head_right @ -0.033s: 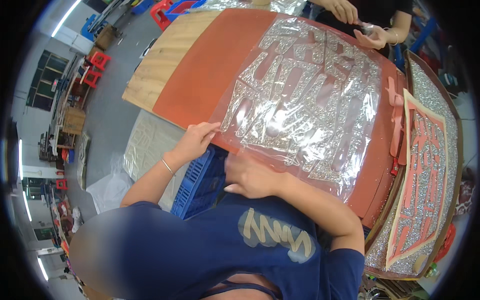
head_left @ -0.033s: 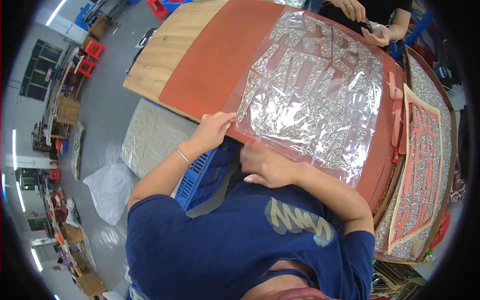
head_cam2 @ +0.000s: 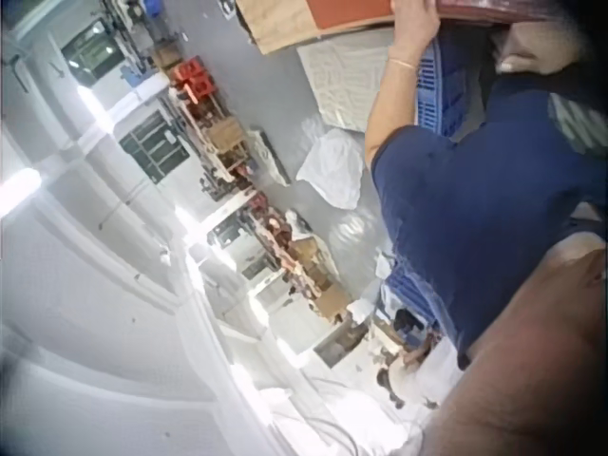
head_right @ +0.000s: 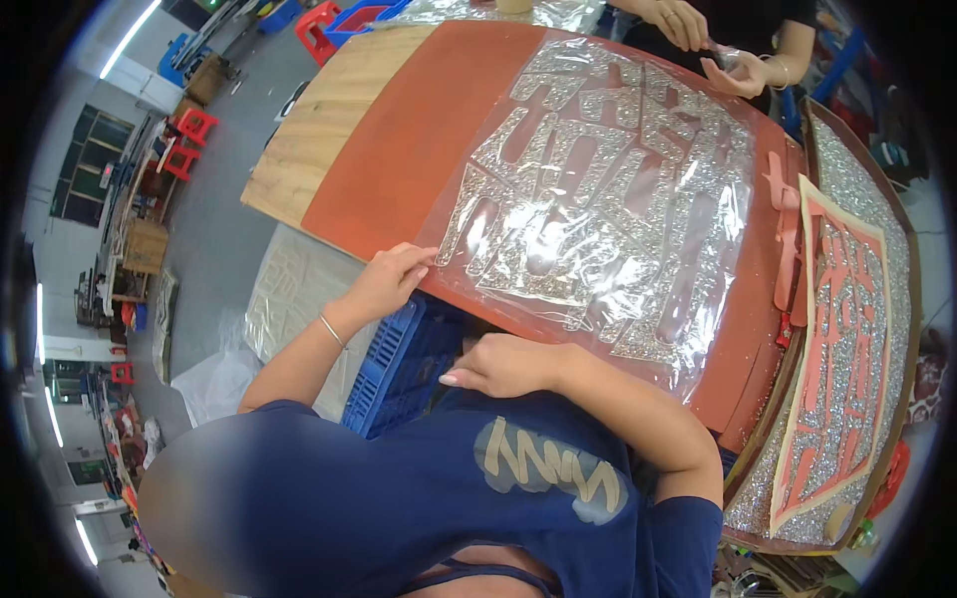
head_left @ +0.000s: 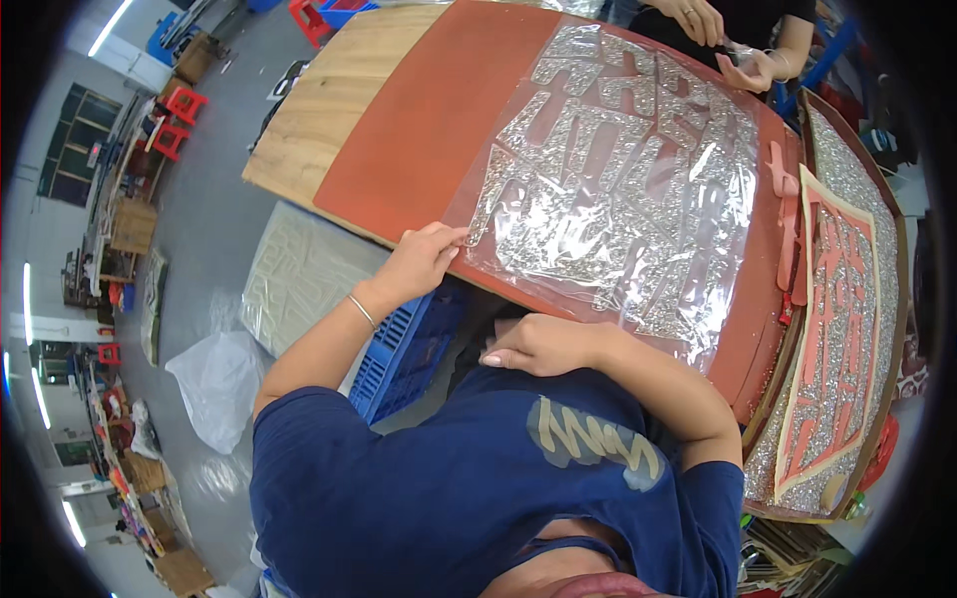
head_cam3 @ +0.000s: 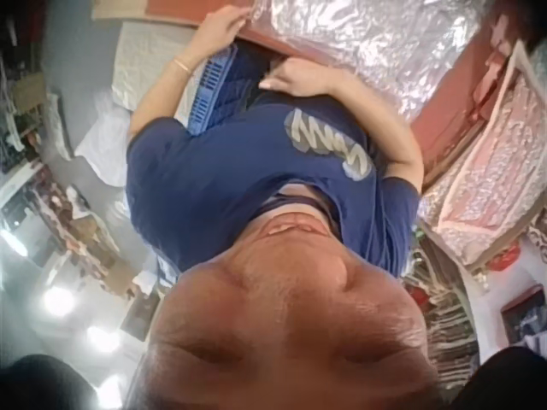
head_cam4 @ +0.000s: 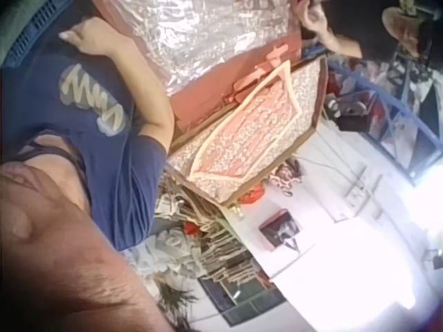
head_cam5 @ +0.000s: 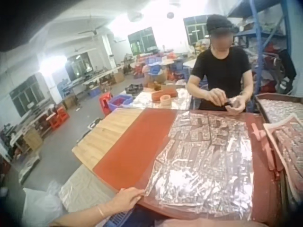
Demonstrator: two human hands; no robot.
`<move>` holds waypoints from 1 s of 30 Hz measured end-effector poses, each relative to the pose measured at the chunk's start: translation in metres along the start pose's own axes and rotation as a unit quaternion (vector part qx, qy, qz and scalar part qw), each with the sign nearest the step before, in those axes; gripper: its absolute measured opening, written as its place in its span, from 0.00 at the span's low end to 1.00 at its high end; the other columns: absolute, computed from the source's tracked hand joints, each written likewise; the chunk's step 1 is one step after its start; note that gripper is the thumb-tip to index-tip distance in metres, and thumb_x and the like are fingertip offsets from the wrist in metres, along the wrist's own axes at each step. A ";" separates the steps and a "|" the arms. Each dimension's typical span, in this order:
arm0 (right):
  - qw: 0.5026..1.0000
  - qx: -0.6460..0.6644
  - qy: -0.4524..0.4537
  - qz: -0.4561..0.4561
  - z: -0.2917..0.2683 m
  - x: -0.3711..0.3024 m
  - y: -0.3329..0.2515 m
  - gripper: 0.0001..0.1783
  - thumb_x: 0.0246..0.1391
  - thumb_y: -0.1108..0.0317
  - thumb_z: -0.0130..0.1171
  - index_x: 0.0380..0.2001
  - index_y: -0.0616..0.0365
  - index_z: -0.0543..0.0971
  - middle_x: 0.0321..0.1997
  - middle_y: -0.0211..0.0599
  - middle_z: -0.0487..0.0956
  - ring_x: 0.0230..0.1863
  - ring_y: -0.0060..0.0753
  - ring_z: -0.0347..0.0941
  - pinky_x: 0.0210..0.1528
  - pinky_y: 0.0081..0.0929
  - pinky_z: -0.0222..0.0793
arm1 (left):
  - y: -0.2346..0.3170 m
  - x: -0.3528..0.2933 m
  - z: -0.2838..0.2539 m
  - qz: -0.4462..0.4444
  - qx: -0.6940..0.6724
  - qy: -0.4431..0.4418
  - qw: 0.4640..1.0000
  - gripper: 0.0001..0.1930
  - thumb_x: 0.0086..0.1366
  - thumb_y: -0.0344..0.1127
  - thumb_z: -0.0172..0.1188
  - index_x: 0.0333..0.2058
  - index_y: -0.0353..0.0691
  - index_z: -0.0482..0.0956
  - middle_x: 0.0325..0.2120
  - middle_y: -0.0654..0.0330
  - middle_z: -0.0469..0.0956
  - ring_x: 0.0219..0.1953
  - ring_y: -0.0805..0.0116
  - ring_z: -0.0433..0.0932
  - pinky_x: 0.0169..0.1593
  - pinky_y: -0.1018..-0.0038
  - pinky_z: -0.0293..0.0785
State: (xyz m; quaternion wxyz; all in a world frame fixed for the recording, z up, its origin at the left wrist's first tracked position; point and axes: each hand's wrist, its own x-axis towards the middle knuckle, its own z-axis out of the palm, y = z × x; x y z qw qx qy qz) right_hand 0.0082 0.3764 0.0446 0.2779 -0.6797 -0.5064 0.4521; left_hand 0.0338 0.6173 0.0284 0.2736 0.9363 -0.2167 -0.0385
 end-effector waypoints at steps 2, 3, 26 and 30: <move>0.924 0.059 0.357 -0.120 0.002 -0.015 0.008 0.19 0.59 0.59 0.52 0.48 0.59 0.75 0.38 0.53 0.78 0.41 0.48 0.76 0.49 0.35 0.68 | 0.000 0.011 -0.005 -0.030 -0.063 -0.032 0.997 0.12 0.59 0.31 0.54 0.41 0.38 0.78 0.34 0.54 0.76 0.38 0.54 0.75 0.43 0.60 0.69; 0.884 0.032 0.464 -0.033 -0.003 -0.031 0.017 0.18 0.57 0.63 0.54 0.48 0.59 0.75 0.39 0.53 0.78 0.40 0.50 0.76 0.47 0.37 0.70 | 0.001 0.018 -0.009 -0.012 0.023 -0.057 0.998 0.10 0.59 0.34 0.54 0.36 0.37 0.79 0.33 0.52 0.76 0.37 0.52 0.75 0.42 0.59 0.70; 0.635 0.121 0.743 0.176 -0.049 -0.121 0.146 0.13 0.58 0.69 0.52 0.42 0.66 0.75 0.37 0.38 0.78 0.34 0.28 0.75 0.39 0.24 0.71 | 0.165 0.348 0.062 -0.286 -0.724 -0.064 0.624 0.54 0.48 0.68 0.62 0.60 0.30 0.51 0.53 0.42 0.60 0.52 0.46 0.67 0.52 0.49 0.68; 0.650 0.033 0.737 0.183 -0.025 -0.110 0.132 0.14 0.57 0.68 0.53 0.43 0.65 0.75 0.38 0.41 0.78 0.38 0.30 0.74 0.43 0.26 0.70 | 0.161 0.361 0.083 -0.315 -0.770 0.047 0.553 0.17 0.60 0.42 0.62 0.39 0.39 0.66 0.27 0.60 0.67 0.26 0.69 0.68 0.37 0.64 0.78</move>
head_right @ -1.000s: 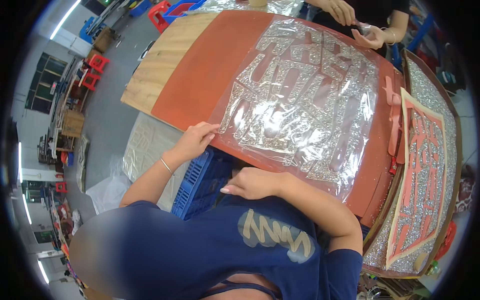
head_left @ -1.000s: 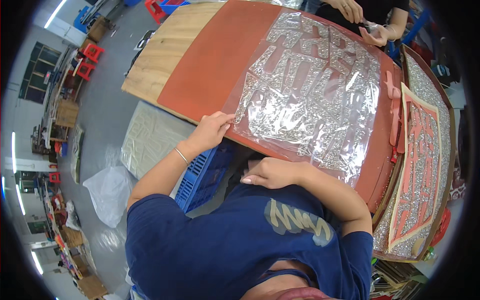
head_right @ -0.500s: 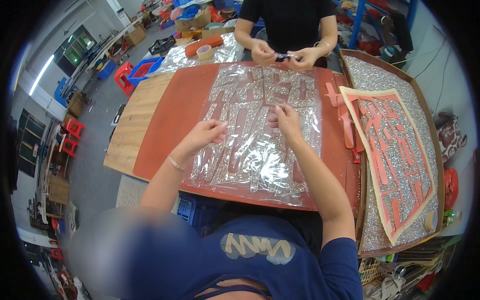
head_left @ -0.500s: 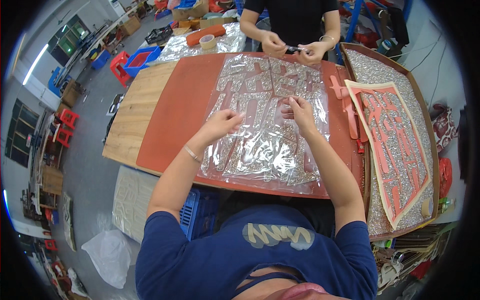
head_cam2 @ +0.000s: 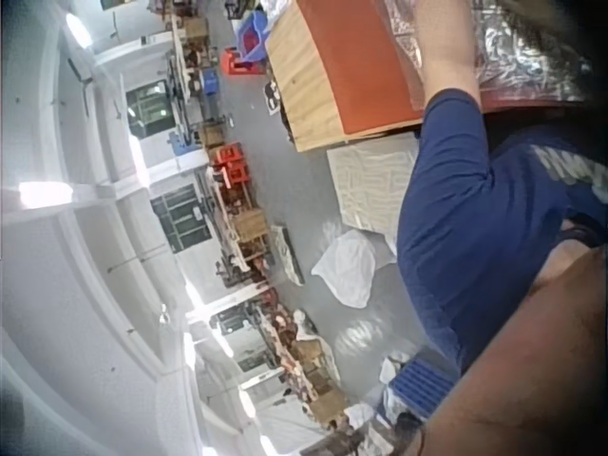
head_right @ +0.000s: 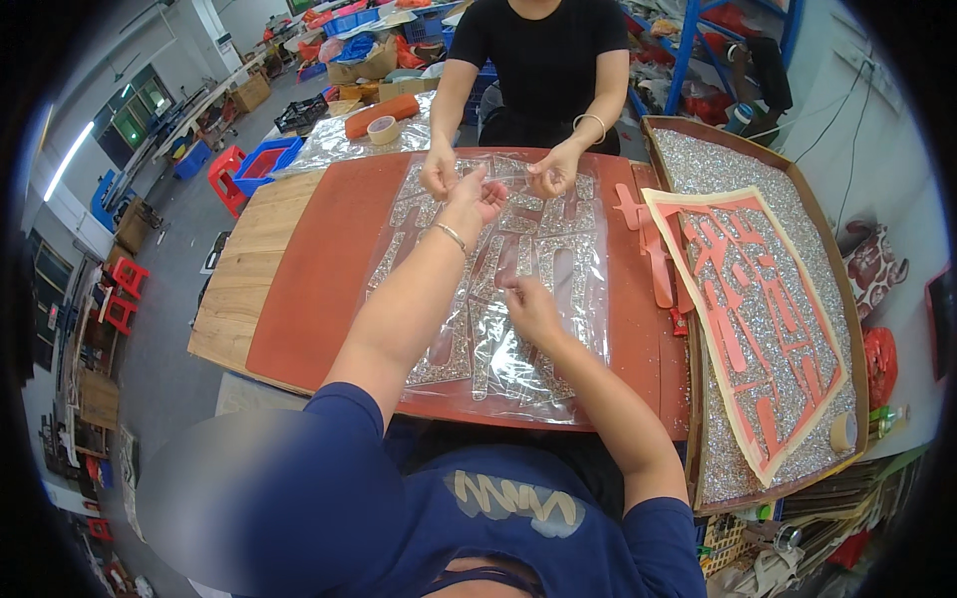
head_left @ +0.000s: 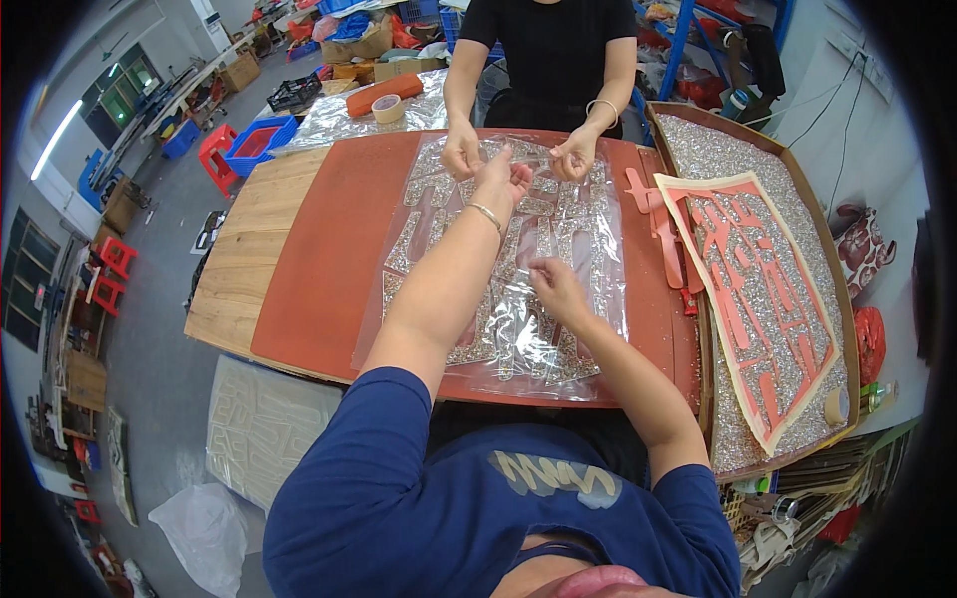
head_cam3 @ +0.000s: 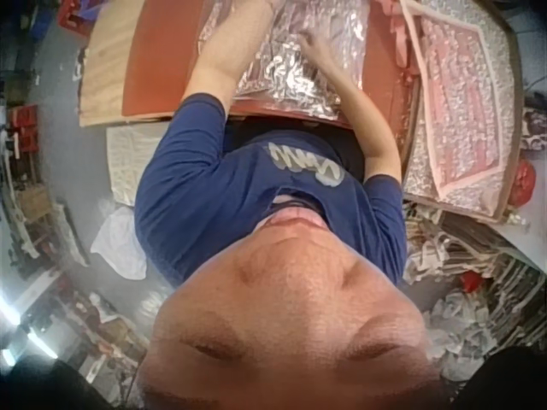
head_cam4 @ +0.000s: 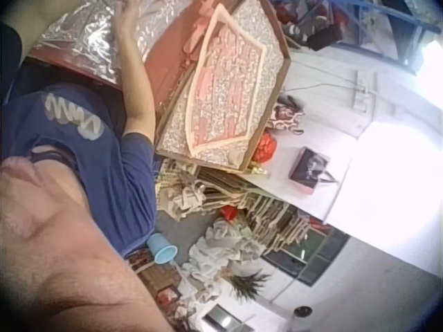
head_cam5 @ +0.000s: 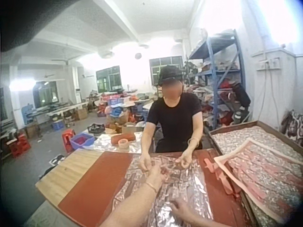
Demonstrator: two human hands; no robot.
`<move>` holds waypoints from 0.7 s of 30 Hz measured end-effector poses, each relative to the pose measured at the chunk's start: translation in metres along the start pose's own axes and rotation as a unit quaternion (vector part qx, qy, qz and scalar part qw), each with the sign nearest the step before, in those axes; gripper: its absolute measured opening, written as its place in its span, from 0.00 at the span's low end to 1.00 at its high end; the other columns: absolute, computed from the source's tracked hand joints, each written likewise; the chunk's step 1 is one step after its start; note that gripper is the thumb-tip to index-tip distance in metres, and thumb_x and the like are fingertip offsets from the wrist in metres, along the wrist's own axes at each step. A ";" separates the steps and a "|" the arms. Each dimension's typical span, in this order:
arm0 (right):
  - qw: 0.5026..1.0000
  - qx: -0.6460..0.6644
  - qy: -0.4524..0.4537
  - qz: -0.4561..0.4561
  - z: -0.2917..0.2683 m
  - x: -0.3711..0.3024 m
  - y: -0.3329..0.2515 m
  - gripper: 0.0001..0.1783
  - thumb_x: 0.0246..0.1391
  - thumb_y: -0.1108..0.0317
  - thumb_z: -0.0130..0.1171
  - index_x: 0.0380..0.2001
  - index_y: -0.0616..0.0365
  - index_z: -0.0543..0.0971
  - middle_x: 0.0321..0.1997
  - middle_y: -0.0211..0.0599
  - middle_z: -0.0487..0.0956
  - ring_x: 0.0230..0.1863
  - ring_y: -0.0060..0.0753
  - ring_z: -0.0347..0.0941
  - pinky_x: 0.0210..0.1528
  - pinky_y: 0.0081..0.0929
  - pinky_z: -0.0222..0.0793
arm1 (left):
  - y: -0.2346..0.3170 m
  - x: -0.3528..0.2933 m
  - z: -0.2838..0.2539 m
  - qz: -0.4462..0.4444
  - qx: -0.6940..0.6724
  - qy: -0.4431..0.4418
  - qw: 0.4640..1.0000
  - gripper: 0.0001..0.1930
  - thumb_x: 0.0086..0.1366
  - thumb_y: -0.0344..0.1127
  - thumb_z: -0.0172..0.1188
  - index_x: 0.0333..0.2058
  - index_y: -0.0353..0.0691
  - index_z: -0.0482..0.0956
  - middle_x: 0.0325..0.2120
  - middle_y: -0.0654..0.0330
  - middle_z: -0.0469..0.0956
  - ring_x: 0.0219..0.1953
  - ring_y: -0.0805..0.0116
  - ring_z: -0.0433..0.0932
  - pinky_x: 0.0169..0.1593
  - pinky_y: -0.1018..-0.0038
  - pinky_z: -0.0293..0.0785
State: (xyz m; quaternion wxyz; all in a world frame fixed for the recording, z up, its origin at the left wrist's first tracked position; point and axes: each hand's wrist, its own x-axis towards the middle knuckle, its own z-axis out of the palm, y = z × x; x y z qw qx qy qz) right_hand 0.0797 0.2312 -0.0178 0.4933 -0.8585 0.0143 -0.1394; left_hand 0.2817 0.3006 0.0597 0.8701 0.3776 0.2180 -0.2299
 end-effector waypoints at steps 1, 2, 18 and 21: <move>1.000 0.001 -0.009 0.005 0.001 -0.004 -0.002 0.14 0.57 0.68 0.53 0.43 0.65 0.75 0.39 0.42 0.78 0.38 0.31 0.74 0.43 0.26 0.70 | -0.004 0.000 -0.007 -0.001 -0.043 -0.009 0.999 0.14 0.61 0.39 0.60 0.39 0.38 0.68 0.26 0.60 0.67 0.25 0.69 0.68 0.36 0.65 0.78; 1.000 0.004 -0.008 -0.004 0.001 -0.008 -0.005 0.14 0.57 0.68 0.53 0.44 0.65 0.75 0.40 0.43 0.78 0.39 0.31 0.74 0.43 0.27 0.70 | -0.008 -0.001 -0.015 0.008 -0.087 -0.016 0.996 0.11 0.62 0.35 0.59 0.38 0.38 0.69 0.25 0.60 0.67 0.24 0.69 0.68 0.35 0.66 0.79; 0.808 0.530 -0.027 0.256 0.036 0.085 -0.037 0.21 0.60 0.54 0.52 0.44 0.62 0.67 0.38 0.39 0.75 0.36 0.34 0.75 0.39 0.30 0.75 | -0.028 -0.071 -0.094 0.430 0.317 0.071 0.842 0.10 0.58 0.30 0.59 0.37 0.33 0.72 0.32 0.54 0.76 0.38 0.55 0.77 0.44 0.62 0.75; 0.820 0.518 -0.046 0.241 0.047 0.086 -0.044 0.18 0.61 0.59 0.49 0.46 0.63 0.65 0.37 0.39 0.74 0.34 0.35 0.75 0.37 0.32 0.76 | -0.005 -0.073 -0.091 0.720 0.636 0.133 0.245 0.16 0.54 0.33 0.55 0.43 0.38 0.71 0.40 0.53 0.74 0.56 0.52 0.66 0.61 0.49 0.49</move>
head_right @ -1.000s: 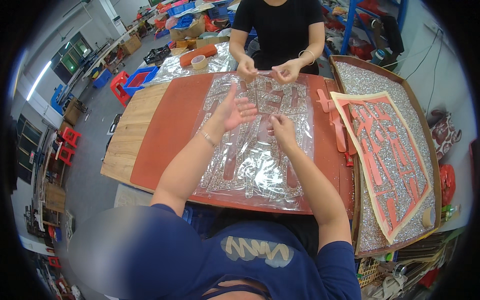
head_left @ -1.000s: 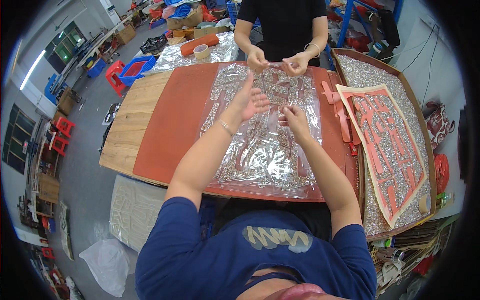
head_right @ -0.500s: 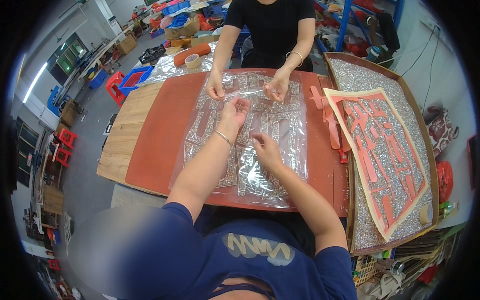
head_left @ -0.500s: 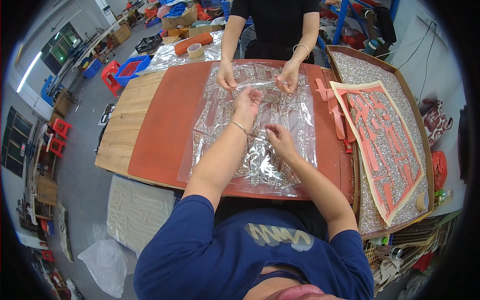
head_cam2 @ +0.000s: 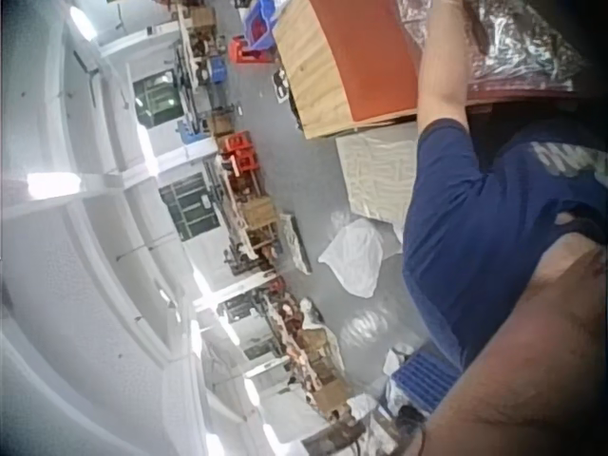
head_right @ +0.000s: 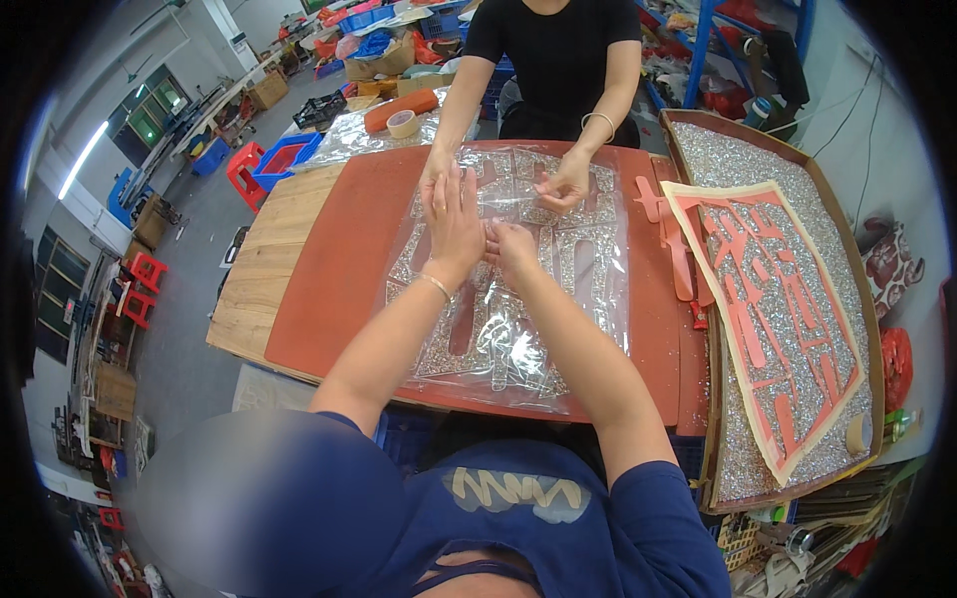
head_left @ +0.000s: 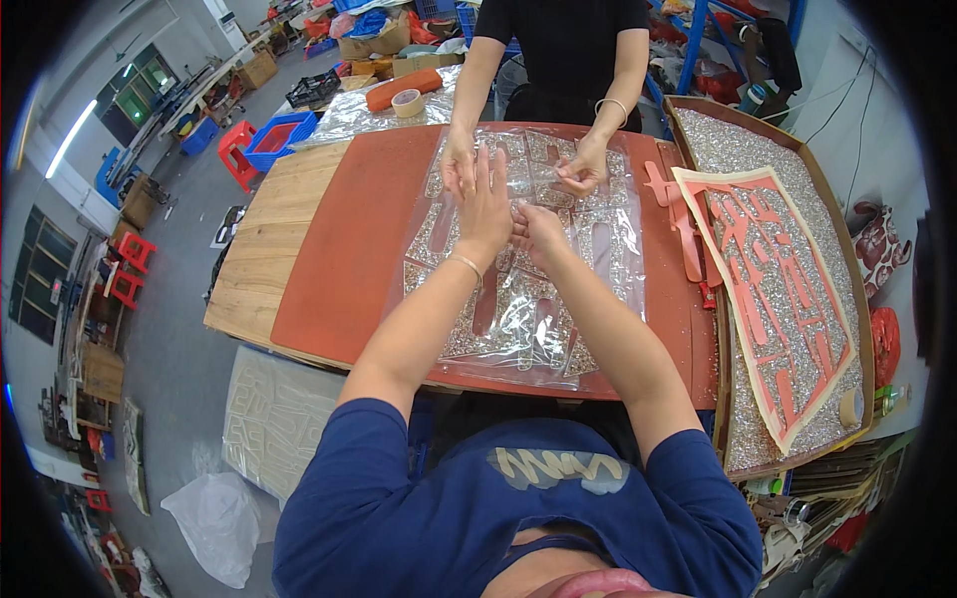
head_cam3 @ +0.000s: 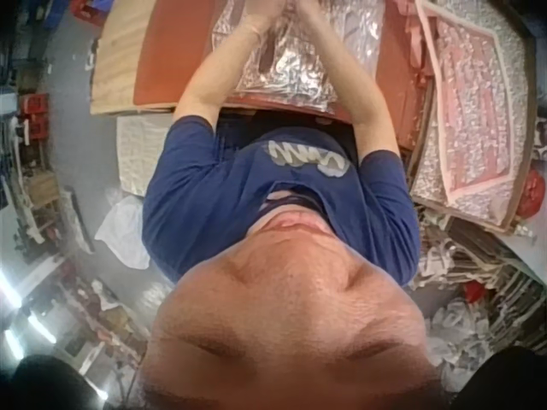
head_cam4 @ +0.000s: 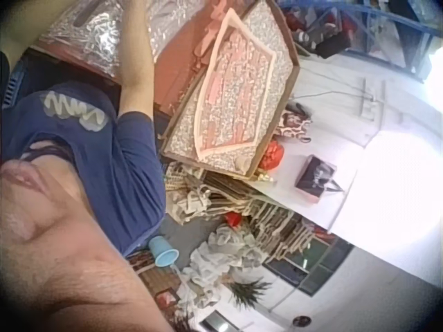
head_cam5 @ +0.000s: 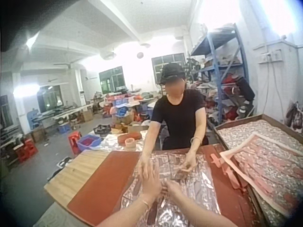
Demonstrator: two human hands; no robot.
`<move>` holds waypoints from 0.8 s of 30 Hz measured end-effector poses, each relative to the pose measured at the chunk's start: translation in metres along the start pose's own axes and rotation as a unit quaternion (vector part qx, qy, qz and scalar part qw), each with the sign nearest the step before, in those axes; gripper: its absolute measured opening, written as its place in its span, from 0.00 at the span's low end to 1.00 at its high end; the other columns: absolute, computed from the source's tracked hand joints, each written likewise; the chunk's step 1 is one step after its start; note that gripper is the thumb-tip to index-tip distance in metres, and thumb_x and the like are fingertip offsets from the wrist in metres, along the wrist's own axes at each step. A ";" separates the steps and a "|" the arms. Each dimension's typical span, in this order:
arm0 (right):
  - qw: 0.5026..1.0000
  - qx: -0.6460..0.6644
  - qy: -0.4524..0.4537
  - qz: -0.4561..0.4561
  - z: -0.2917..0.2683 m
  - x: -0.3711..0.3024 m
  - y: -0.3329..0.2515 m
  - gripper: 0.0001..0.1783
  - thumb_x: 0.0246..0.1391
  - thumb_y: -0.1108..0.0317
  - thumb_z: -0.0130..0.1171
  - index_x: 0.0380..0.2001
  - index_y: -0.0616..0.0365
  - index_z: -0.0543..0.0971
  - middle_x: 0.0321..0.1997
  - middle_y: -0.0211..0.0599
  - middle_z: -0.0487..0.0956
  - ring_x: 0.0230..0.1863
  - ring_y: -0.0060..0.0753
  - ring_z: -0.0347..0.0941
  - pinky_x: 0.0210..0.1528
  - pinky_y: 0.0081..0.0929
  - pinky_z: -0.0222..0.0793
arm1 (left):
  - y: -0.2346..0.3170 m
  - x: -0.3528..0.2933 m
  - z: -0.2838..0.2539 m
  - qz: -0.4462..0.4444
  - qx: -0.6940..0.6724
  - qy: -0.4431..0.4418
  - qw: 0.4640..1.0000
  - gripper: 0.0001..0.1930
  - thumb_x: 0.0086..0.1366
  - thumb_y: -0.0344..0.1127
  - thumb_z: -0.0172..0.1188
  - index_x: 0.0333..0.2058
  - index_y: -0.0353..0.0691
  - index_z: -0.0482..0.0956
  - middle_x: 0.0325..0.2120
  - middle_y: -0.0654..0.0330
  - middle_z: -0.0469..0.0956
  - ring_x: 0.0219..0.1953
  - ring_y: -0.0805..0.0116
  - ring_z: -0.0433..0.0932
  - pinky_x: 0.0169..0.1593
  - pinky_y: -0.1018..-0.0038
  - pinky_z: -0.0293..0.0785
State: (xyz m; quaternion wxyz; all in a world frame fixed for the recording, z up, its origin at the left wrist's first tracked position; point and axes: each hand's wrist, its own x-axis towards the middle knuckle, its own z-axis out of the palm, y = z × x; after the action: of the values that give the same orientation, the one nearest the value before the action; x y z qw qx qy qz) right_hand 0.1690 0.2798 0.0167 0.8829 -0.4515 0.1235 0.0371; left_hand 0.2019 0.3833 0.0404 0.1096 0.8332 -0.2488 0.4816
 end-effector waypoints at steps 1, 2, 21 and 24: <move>1.000 -0.008 0.016 -0.007 0.002 -0.003 0.002 0.17 0.61 0.62 0.49 0.46 0.63 0.64 0.38 0.41 0.74 0.34 0.36 0.75 0.37 0.32 0.76 | -0.008 0.005 0.003 -0.001 0.001 0.000 1.000 0.16 0.54 0.33 0.55 0.43 0.38 0.71 0.40 0.53 0.74 0.56 0.52 0.66 0.61 0.49 0.49; 1.000 -0.011 0.019 -0.011 0.002 -0.008 0.005 0.17 0.61 0.62 0.49 0.46 0.63 0.64 0.38 0.41 0.74 0.34 0.36 0.75 0.37 0.32 0.76 | -0.017 0.010 0.008 0.040 -0.013 -0.066 0.997 0.16 0.54 0.33 0.54 0.43 0.38 0.71 0.38 0.53 0.75 0.54 0.54 0.68 0.61 0.49 0.51; 0.996 0.086 -0.028 0.014 -0.014 -0.076 0.019 0.21 0.59 0.56 0.52 0.45 0.64 0.69 0.45 0.43 0.72 0.43 0.34 0.73 0.43 0.30 0.73 | 0.001 0.004 -0.078 -0.388 -0.508 -0.393 0.661 0.14 0.64 0.37 0.53 0.30 0.28 0.76 0.20 0.57 0.76 0.18 0.71 0.77 0.21 0.74 0.76; 0.996 0.094 0.000 0.010 -0.006 -0.087 0.020 0.22 0.59 0.54 0.51 0.45 0.63 0.69 0.46 0.43 0.73 0.43 0.32 0.73 0.42 0.29 0.72 | -0.002 0.003 -0.086 -0.482 -0.532 -0.366 0.592 0.13 0.65 0.35 0.52 0.33 0.26 0.73 0.22 0.56 0.75 0.19 0.68 0.77 0.20 0.75 0.78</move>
State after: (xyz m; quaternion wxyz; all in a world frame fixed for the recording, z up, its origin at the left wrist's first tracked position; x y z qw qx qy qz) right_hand 0.0804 0.2911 0.0191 0.9208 -0.3657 0.1312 0.0339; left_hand 0.1395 0.4209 0.0869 0.6492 0.7312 -0.0419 -0.2052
